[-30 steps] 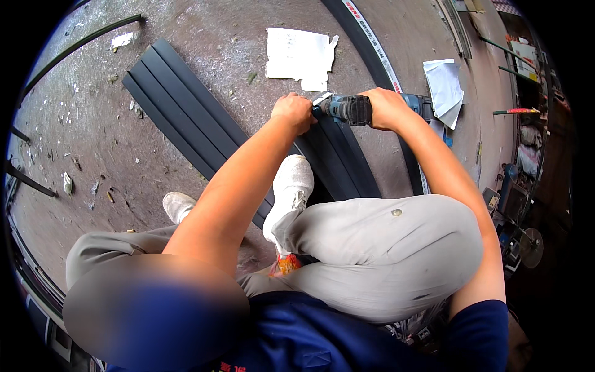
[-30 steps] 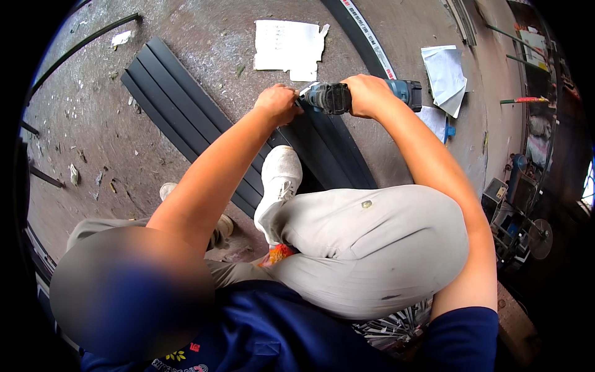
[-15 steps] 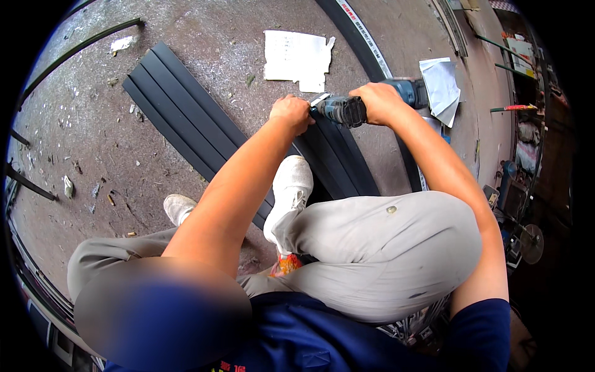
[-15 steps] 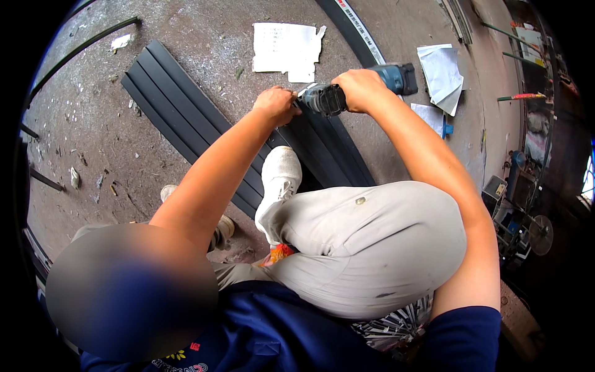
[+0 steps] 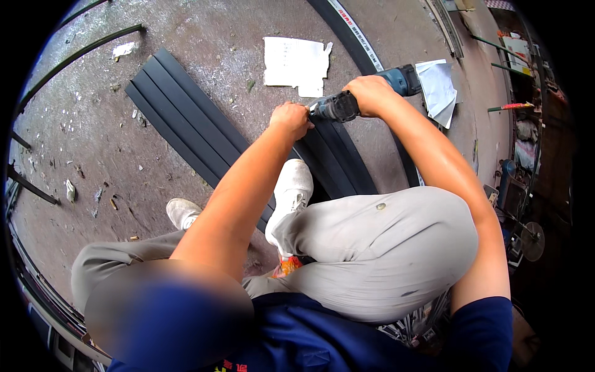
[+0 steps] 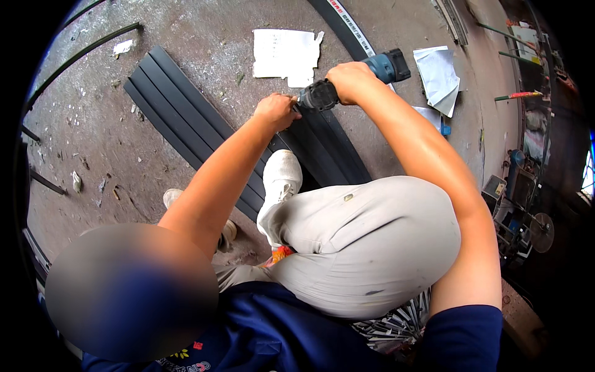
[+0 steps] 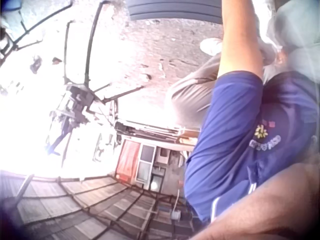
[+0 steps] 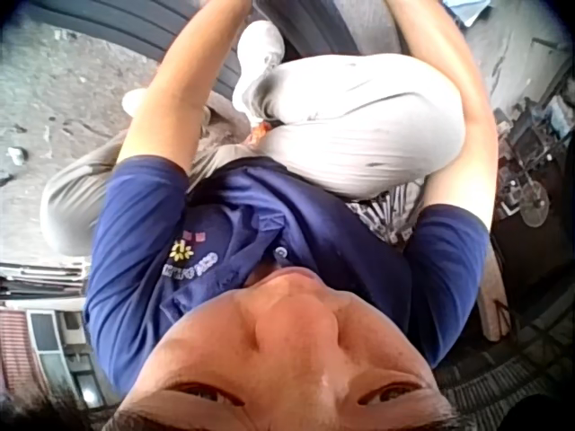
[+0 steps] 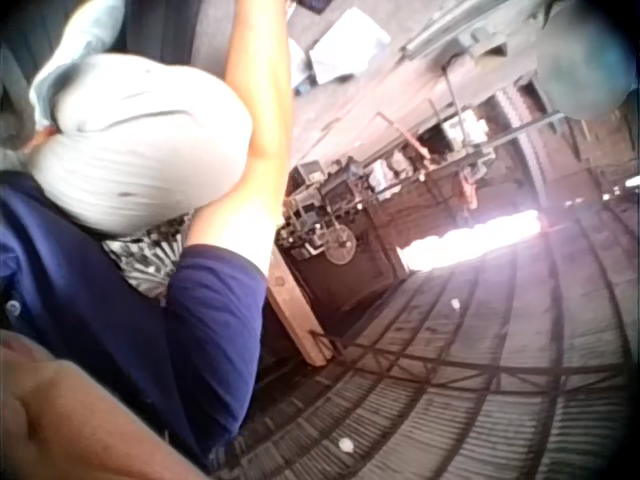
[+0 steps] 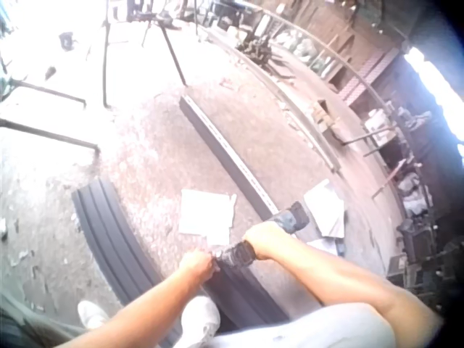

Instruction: The person sits on the floor and uses a cordless drill to attach metal brackets to long black metal profiles. They repeatedly pick up screws and brackets, align them, and drive the screws into the profiles.

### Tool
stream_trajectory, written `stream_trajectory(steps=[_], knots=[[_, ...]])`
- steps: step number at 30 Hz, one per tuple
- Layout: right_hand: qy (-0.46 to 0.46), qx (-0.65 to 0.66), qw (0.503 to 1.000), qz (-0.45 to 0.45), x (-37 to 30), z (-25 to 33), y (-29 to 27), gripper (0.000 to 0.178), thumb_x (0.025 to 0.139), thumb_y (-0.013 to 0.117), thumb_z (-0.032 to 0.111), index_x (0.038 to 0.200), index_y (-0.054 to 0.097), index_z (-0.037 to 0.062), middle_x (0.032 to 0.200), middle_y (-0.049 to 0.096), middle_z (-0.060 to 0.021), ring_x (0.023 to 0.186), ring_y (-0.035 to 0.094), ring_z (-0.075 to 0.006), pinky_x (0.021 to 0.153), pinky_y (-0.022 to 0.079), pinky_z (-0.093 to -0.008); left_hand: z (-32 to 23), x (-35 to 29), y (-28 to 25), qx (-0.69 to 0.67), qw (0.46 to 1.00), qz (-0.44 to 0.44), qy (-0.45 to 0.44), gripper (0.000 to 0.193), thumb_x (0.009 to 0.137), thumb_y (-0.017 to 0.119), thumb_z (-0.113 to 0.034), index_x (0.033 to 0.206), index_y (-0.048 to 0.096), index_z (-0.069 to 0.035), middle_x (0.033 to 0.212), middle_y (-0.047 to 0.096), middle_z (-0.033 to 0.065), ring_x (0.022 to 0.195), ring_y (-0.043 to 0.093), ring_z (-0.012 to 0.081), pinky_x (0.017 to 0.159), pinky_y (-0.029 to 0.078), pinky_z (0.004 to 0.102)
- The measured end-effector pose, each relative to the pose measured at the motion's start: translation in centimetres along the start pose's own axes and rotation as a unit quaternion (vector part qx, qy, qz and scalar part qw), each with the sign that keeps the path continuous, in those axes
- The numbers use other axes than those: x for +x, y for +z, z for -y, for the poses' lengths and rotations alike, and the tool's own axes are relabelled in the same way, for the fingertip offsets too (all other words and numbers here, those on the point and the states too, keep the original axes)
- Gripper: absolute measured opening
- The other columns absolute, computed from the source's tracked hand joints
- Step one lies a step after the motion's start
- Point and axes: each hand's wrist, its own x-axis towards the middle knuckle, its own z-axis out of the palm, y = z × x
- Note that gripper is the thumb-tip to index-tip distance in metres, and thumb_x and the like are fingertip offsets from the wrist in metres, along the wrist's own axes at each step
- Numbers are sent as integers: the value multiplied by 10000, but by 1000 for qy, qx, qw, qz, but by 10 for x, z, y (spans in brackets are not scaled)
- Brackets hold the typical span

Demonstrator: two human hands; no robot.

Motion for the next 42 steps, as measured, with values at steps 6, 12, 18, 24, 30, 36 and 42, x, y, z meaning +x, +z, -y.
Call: stream_trajectory(steps=[6, 12, 18, 24, 30, 36, 42], knots=[[43, 94, 995, -4, -12, -9, 10, 228, 744, 698, 59, 955, 746, 133, 974, 749, -121, 987, 715, -329, 846, 564, -428, 1, -2, 2, -37, 999, -7, -5, 472, 924, 671, -447, 1243, 643, -101, 1195, 690, 128, 1181, 618, 334, 991, 515, 428], [-13, -9, 999, -37, 2, -3, 5, 210, 716, 734, 82, 921, 749, 125, 938, 745, -123, 946, 721, -328, 814, 569, -438, 0, -4, 2, -33, 999, -7, -7, 446, 930, 669, -423, 1264, 642, -129, 1239, 675, 105, 1211, 598, 329, 989, 522, 439], [-59, 35, 991, -113, -19, -21, 34, 211, 721, 686, 25, 904, 722, 124, 875, 714, -134, 916, 700, -356, 761, 543, -478, -4, -11, 4, -78, 996, -39, -22, 433, 930, 671, -397, 1268, 634, -128, 1258, 665, 97, 1208, 594, 343, 985, 526, 447], [10, 196, 973, -124, -48, -17, 55, 189, 765, 687, 60, 947, 717, 102, 946, 722, -143, 954, 688, -366, 806, 534, -469, -4, -16, 3, -111, 992, -38, -48, 439, 933, 669, -380, 1288, 625, -125, 1243, 669, 110, 1196, 598, 355, 990, 519, 448], [127, 347, 926, -80, -69, -37, 54, 210, 817, 715, 98, 1014, 713, 26, 969, 735, -196, 943, 719, -330, 851, 534, -405, 6, -21, 3, -242, 959, -141, -38, 428, 931, 691, -392, 1232, 674, -88, 1209, 678, 135, 1171, 613, 382, 999, 499, 459], [153, 378, 888, -213, -68, -69, 112, 523, 750, 881, 256, 1172, 682, 21, 1040, 739, -174, 990, 706, -267, 899, 539, -399, 46, -39, -48, -247, 949, -183, -71, 293, 926, 734, -314, 1041, 750, -45, 1179, 694, 108, 1111, 662, 298, 976, 509, 415], [181, 571, 764, -240, -56, -80, 162, 573, 758, 880, 358, 1190, 683, 36, 1111, 730, -127, 1022, 688, -245, 901, 535, -387, 90, -103, -135, -135, 962, -231, -53, 359, 957, 698, -356, 1031, 747, -8, 1136, 721, 118, 1026, 691, 274, 902, 529, 370]])
